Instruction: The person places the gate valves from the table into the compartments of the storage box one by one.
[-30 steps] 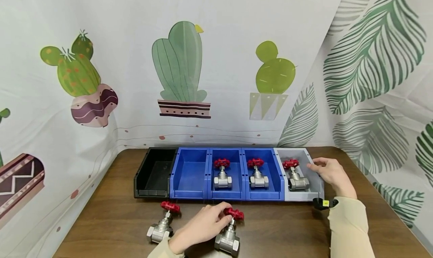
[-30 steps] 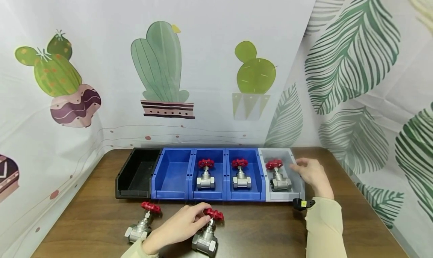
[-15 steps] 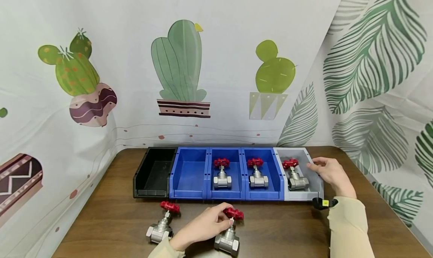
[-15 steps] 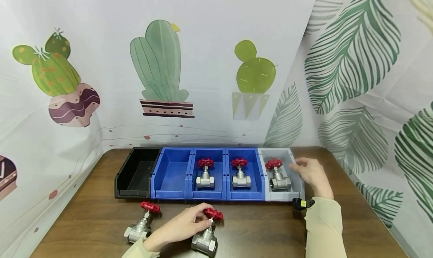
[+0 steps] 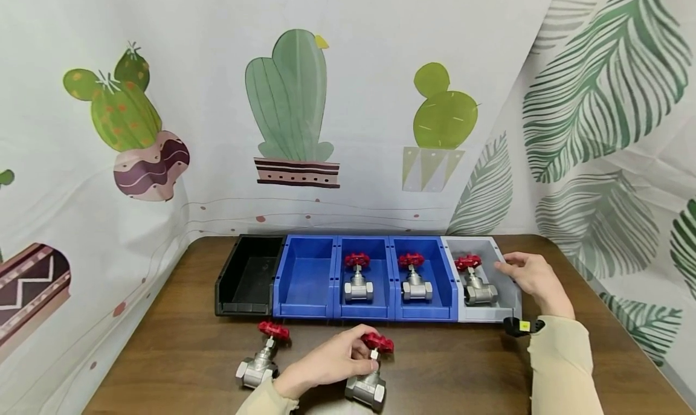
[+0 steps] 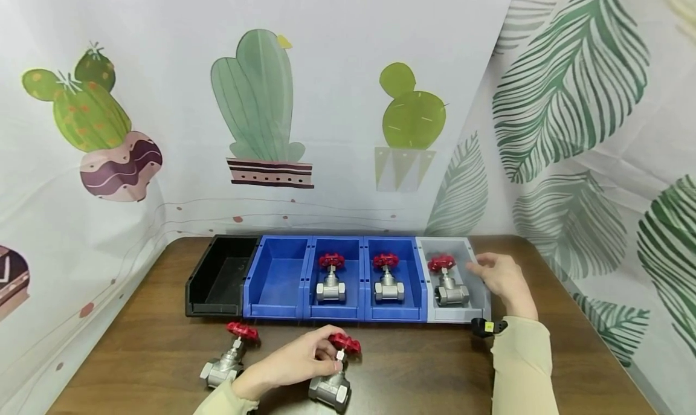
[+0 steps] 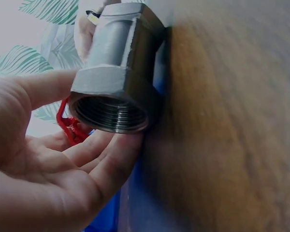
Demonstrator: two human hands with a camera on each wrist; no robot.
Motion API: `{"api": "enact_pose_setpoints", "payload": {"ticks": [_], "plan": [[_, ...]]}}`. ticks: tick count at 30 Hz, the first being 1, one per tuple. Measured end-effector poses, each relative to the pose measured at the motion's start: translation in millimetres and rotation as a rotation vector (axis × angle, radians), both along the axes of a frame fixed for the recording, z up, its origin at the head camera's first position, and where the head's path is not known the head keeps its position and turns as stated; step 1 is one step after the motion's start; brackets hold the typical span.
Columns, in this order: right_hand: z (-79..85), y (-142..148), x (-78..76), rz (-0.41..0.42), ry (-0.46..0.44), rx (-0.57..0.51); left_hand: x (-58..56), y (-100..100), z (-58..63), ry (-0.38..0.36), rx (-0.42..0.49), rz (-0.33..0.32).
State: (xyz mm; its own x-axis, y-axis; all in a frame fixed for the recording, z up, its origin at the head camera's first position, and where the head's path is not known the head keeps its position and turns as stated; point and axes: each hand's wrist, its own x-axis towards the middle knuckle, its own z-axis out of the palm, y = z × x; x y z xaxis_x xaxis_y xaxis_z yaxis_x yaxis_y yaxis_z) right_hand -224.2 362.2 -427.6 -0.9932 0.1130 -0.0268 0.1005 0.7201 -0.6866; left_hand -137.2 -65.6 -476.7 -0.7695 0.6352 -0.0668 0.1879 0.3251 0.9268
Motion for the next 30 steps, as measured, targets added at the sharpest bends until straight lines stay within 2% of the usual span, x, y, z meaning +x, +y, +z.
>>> {"api": "enact_pose_setpoints", "payload": {"ticks": [5,14,22,30], "plan": [[-0.4,1.2,0.2,0.001,-0.006,-0.015,2.2,-0.5,3.0,-0.046,0.008,0.001],[-2.2,1.6,-1.9,0.005,-0.014,-0.026,1.4,0.6,7.5,-0.06,0.003,0.01],[-3.9,-0.4,-1.1,0.005,-0.001,-0.038,0.7,1.9,4.4,-0.091,0.06,0.024],[-3.7,1.1,-0.9,-0.006,0.0,-0.043,-1.1,3.1,6.7,-0.095,0.084,0.031]]}}
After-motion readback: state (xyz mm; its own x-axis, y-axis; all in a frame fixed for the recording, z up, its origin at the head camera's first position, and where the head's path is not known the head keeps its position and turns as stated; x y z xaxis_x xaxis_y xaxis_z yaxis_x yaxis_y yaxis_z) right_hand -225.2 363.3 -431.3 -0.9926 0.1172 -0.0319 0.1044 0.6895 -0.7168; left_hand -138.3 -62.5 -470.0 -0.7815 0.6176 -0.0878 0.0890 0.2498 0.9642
